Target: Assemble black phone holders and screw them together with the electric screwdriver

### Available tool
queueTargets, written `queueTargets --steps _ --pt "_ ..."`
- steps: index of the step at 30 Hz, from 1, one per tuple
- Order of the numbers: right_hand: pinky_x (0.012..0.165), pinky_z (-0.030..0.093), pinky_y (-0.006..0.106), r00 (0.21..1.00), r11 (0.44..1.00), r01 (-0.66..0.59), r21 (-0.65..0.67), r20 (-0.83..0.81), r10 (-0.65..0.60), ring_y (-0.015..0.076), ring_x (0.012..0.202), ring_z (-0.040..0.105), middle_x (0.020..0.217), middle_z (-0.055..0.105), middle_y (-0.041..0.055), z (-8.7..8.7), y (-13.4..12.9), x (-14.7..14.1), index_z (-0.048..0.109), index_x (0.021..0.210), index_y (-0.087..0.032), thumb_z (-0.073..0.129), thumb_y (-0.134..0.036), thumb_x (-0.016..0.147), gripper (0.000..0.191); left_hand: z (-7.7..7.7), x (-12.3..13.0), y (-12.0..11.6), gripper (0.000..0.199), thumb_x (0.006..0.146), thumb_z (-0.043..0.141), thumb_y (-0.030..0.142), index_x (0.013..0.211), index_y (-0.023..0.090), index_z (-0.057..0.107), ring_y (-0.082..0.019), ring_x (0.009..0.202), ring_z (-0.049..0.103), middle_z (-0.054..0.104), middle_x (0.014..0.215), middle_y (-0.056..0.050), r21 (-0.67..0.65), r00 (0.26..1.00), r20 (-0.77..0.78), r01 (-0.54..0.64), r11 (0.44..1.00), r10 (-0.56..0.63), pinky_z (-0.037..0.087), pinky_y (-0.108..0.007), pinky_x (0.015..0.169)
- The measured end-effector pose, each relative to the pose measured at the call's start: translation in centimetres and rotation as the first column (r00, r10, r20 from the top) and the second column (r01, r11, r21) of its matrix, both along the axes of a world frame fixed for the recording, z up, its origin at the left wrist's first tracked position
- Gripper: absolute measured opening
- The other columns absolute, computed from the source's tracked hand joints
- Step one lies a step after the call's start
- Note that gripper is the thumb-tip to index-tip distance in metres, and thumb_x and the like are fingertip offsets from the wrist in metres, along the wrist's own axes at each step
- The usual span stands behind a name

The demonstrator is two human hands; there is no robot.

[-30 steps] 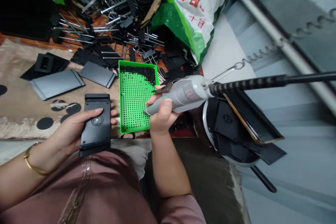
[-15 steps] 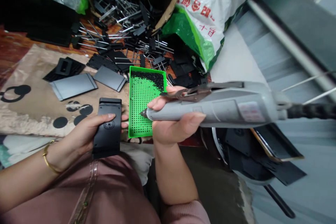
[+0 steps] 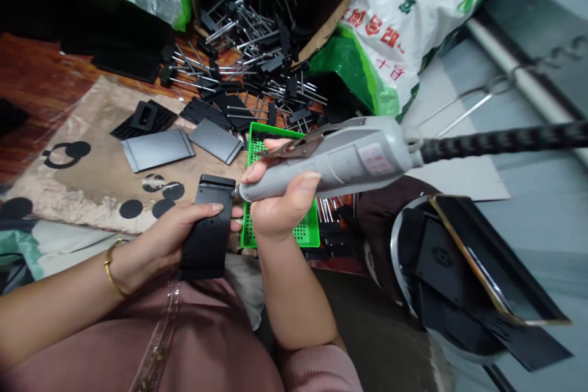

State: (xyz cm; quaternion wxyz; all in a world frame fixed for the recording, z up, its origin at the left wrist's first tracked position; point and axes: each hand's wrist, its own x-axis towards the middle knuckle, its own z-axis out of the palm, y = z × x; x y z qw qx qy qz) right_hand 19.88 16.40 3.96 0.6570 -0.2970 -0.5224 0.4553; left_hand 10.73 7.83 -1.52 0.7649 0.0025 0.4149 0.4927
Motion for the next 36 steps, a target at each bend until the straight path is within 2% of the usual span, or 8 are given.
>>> queueTargets --steps 11,16,21,24,26,29,32,36 --pt "0.033 0.036 0.023 0.995 0.995 -0.099 0.02 0.035 0.098 0.0108 0.035 0.043 0.046 0.041 -0.0058 -0.3 -0.1 0.0 0.053 0.076 -0.025 0.019 -0.067 0.085 0.054 0.4 0.2 0.1 0.018 0.073 0.063 0.014 0.089 0.008 0.069 -0.021 0.062 0.068 0.074 0.077 -0.013 0.026 0.998 -0.037 -0.046 0.999 0.046 0.057 -0.034 0.059" --pt "0.032 0.033 0.024 0.982 0.98 -0.17 0.102 0.095 0.16 0.0099 0.033 0.04 0.045 0.041 -0.0072 -0.5 -0.3 0.1 0.046 0.069 -0.026 0.034 -0.074 0.076 0.051 0.5 0.2 -0.2 0.019 0.073 0.064 0.017 0.087 0.007 0.07 -0.018 0.058 0.066 0.072 0.071 -0.013 0.043 0.998 -0.064 -0.012 0.999 0.015 0.055 -0.028 0.055" --pt "0.033 0.035 0.026 0.982 0.982 -0.166 0.091 0.106 0.156 0.012 0.035 0.044 0.047 0.041 -0.0062 -0.6 -0.7 0.4 0.052 0.074 -0.027 0.038 -0.076 0.074 0.05 0.2 0.2 0.0 0.019 0.075 0.062 0.016 0.088 0.007 0.071 -0.017 0.059 0.066 0.073 0.073 -0.012 0.062 0.995 -0.099 0.014 0.998 -0.008 0.056 -0.027 0.057" --pt "0.036 0.039 0.028 0.979 0.984 -0.16 0.077 0.14 0.148 0.0137 0.038 0.045 0.048 0.043 -0.0053 0.3 -0.6 1.4 0.057 0.083 -0.028 0.036 -0.079 0.072 0.056 0.1 0.0 0.1 0.021 0.077 0.062 0.019 0.092 0.007 0.071 -0.02 0.063 0.068 0.073 0.076 -0.013 0.057 0.996 -0.078 0.039 0.998 -0.035 0.057 -0.03 0.061" --pt "0.037 0.04 0.029 0.988 0.989 -0.108 0.101 0.124 0.095 0.0136 0.037 0.044 0.049 0.044 -0.0048 1.1 -0.3 2.7 0.058 0.083 -0.027 0.033 -0.078 0.074 0.057 0.0 -0.2 0.2 0.023 0.078 0.062 0.02 0.096 0.008 0.071 -0.022 0.067 0.07 0.074 0.08 -0.014 0.053 0.997 -0.067 0.031 0.998 -0.027 0.058 -0.033 0.063" --pt "0.035 0.037 0.027 0.996 0.986 0.049 0.161 0.063 -0.059 0.0121 0.036 0.042 0.05 0.043 -0.0046 1.4 0.6 4.9 0.059 0.079 -0.026 0.028 -0.071 0.081 0.055 0.2 -0.3 0.2 0.022 0.078 0.062 0.018 0.096 0.009 0.071 -0.023 0.071 0.071 0.074 0.084 -0.015 0.04 0.994 -0.113 -0.001 0.999 0.005 0.059 -0.031 0.062" --pt "0.033 0.032 0.024 0.976 0.963 0.193 0.189 0.064 -0.208 0.0106 0.034 0.039 0.048 0.039 -0.0056 0.2 1.7 6.8 0.058 0.076 -0.025 0.027 -0.067 0.083 0.052 0.3 -0.3 0.3 0.023 0.076 0.064 0.016 0.097 0.011 0.07 -0.024 0.076 0.071 0.074 0.093 -0.014 0.053 0.987 -0.158 -0.011 0.999 0.02 0.06 -0.032 0.062" --pt "0.033 0.029 0.023 0.956 0.95 0.274 0.148 0.068 -0.286 0.0103 0.033 0.036 0.045 0.039 -0.0059 -1.8 2.5 7.9 0.057 0.074 -0.024 0.024 -0.062 0.082 0.051 0.4 -0.3 0.4 0.024 0.076 0.065 0.016 0.099 0.013 0.069 -0.023 0.075 0.072 0.074 0.097 -0.013 0.051 0.985 -0.171 -0.011 0.999 0.02 0.061 -0.032 0.062"
